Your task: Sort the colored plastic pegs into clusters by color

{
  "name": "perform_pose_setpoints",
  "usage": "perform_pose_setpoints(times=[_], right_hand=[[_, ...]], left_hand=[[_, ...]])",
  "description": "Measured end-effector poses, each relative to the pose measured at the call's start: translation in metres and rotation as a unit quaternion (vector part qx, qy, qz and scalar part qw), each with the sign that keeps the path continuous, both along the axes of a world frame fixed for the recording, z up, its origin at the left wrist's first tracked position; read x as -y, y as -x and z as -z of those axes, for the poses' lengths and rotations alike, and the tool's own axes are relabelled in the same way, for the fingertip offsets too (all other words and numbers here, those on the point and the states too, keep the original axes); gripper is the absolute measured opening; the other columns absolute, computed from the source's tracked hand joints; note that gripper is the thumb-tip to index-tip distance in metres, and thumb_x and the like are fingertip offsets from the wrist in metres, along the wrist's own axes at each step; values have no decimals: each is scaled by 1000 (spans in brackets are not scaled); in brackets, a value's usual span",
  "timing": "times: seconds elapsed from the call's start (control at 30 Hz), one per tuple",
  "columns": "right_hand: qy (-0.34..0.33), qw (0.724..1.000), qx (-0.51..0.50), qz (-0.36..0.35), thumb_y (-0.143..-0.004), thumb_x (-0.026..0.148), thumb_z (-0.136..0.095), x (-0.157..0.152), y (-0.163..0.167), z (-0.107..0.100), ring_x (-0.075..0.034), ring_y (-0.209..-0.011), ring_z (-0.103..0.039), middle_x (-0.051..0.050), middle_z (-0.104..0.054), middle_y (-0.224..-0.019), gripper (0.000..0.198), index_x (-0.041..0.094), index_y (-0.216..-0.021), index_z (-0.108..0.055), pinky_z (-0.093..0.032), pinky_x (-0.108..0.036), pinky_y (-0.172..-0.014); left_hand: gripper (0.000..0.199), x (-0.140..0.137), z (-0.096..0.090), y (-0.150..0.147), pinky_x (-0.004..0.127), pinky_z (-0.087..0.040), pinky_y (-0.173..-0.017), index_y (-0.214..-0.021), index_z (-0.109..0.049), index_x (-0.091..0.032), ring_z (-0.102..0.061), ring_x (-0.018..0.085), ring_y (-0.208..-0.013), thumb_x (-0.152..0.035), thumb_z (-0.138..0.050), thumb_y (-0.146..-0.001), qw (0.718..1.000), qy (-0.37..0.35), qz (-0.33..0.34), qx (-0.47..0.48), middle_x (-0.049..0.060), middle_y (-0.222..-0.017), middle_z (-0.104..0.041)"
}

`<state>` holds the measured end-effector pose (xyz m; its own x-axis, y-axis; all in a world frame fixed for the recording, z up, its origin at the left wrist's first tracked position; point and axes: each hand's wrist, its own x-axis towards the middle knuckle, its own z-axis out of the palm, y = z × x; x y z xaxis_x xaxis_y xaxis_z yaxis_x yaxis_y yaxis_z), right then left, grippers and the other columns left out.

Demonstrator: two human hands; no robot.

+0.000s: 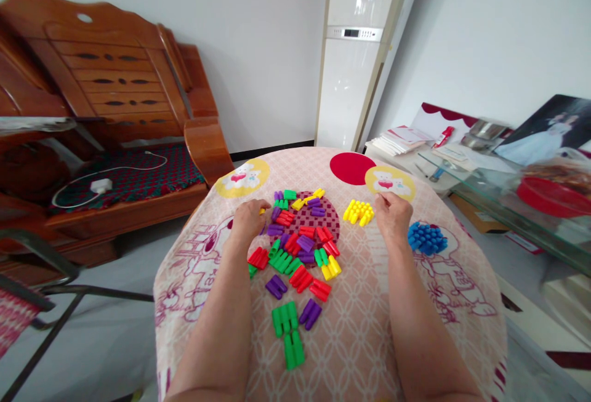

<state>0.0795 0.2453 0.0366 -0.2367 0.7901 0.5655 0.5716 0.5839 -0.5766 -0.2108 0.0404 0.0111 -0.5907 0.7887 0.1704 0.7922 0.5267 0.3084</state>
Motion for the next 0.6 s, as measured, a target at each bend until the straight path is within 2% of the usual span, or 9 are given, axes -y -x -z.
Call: perform_pose_setpoints(times=[0.2, 0.33, 0.47, 0.6], right_hand=[[21, 998, -39, -38, -85, 40, -47, 2, 1, -1, -23, -71, -67, -9, -72, -71, 35, 16, -80, -73, -51, -29, -65], [61, 993, -81, -66, -84, 41, -51, 4, 6, 1, -23, -72, -69, -7, -71, -72, 34, 17, -83, -74, -53, -29, -63], [128, 975, -121, -138, -83, 42, -55, 19, 20, 0, -21, -65, -68, -5, -71, -70, 32, 18, -83, -74, -53, -28, -59], [174, 953, -106, -225, -83, 40, -58, 44, 37, -3, -19, -63, -66, -3, -70, -68, 26, 19, -80, -73, -51, -26, -57]], left_hand=[[28, 0, -5, -5, 38, -54, -81, -88, -81, -20, -72, 32, -89, -15, -61, -68, 999, -37, -16, 26, 11, -89, -78], [31, 2, -13, -6, 37, -54, -80, -85, -80, -20, -72, 28, -82, -14, -58, -64, 982, -157, -58, 85, 8, -83, -78], [34, 1, -23, -13, 30, -54, -70, -94, -78, -17, -70, 22, -76, -24, -62, -65, 929, -289, -33, 230, 6, -80, -76], [36, -1, -31, -24, 25, -52, -61, -91, -75, -14, -66, 17, -69, -29, -71, -58, 857, -347, -1, 381, 5, -77, -74]])
